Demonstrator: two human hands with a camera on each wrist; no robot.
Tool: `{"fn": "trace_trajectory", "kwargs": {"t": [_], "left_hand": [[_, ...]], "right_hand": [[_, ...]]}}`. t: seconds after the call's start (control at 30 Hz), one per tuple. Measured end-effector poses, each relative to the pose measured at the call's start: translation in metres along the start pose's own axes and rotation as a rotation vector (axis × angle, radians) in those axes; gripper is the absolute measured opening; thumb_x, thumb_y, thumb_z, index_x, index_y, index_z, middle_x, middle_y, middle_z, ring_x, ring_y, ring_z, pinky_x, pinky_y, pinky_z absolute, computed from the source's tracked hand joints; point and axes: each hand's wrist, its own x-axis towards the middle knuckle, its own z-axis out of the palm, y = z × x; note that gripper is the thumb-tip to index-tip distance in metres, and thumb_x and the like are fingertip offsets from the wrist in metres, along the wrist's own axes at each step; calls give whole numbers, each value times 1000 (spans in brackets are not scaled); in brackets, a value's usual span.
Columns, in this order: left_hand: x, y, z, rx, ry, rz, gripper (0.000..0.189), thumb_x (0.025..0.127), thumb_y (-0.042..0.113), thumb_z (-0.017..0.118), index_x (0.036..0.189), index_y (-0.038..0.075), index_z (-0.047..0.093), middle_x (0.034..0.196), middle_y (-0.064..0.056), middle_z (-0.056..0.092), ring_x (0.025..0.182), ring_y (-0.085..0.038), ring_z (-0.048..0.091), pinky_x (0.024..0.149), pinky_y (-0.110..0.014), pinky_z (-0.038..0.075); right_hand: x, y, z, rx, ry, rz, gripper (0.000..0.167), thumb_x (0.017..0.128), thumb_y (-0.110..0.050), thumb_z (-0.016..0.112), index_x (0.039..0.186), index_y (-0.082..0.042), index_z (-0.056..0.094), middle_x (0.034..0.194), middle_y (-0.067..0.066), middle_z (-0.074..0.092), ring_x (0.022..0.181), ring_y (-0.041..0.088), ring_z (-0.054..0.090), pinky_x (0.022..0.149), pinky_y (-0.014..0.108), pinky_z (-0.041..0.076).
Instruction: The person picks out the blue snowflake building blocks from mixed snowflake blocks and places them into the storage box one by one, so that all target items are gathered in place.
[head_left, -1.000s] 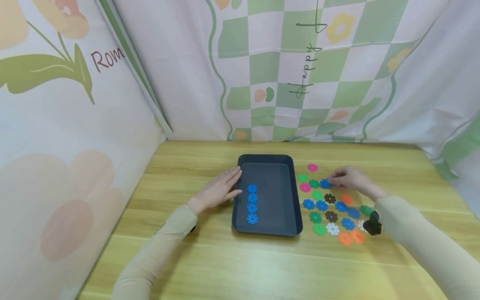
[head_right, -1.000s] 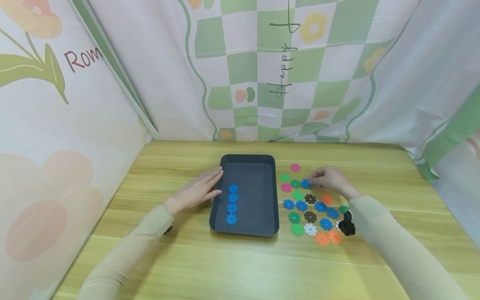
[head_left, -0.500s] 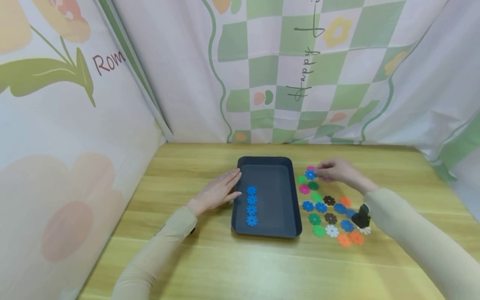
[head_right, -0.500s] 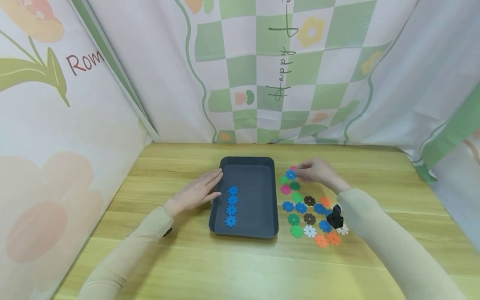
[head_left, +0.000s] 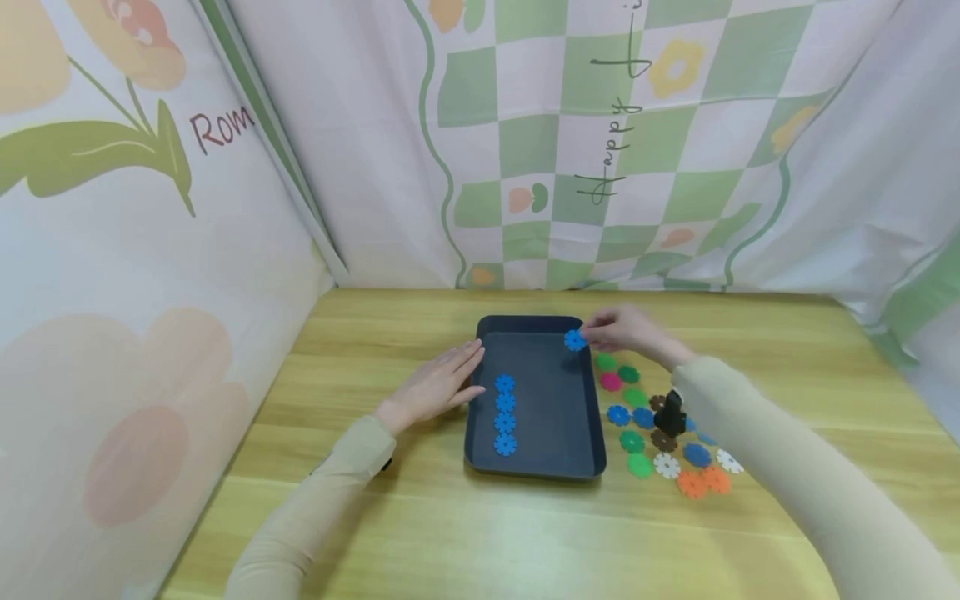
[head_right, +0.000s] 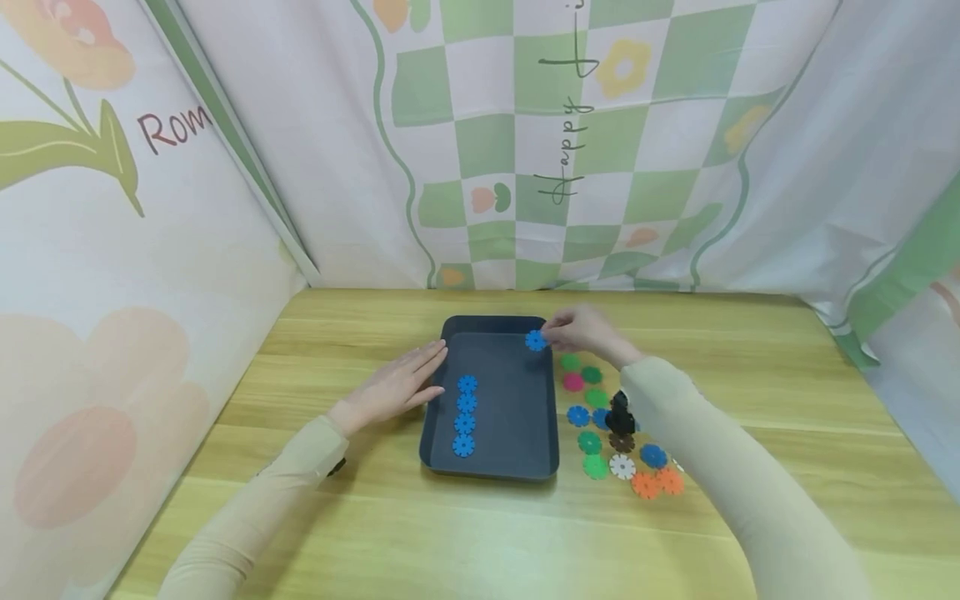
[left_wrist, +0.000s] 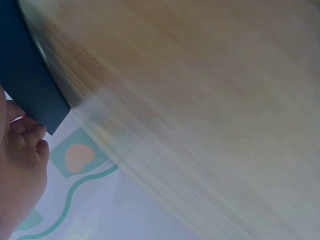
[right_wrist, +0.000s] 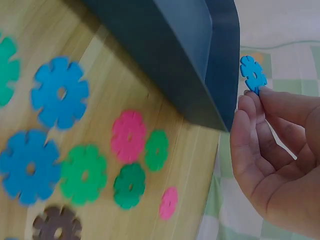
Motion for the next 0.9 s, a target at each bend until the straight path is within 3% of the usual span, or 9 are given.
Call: {"fn": "trace_trajectory", "kwargs": {"t": [0.33,0.53,0.73,0.9], "left_hand": [[1,-2,1,9,10,6,70,105,50,38,158,6,23,166,-11,20,154,-24,24,126,-38,25],[2,-2,3,7,17,10,70,105,50,38,158,6,24,166,-11,21,154,-24,25,126,-38,26],[2,-2,3,-2,17,-4,70,105,50,38,158,7,23,166,-10,21,154,-23,25,126,-38,26],[1,-3,2,-7,12,-11,69,105,51,36,158,7,23,167,-9,21,154,-23,24,126,-37,26]], "right_hand": [[29,-23,32,-5,-32,-44,28,100,-16,59,116,4,69,107,20,72,90,22,71,83,34,62],[39,-33,51,-32,-47,-66,24,98,-11,59,111,6,71,103,21,73,90,29,72,81,35,63],[48,-40,66,-80,-45,-86,21,97,-10,62,106,5,73,94,20,74,82,21,71,77,33,63],[53,-42,77,-124,-30,-90,19,96,-10,64,102,4,75,90,18,75,79,23,72,74,33,63]]}}
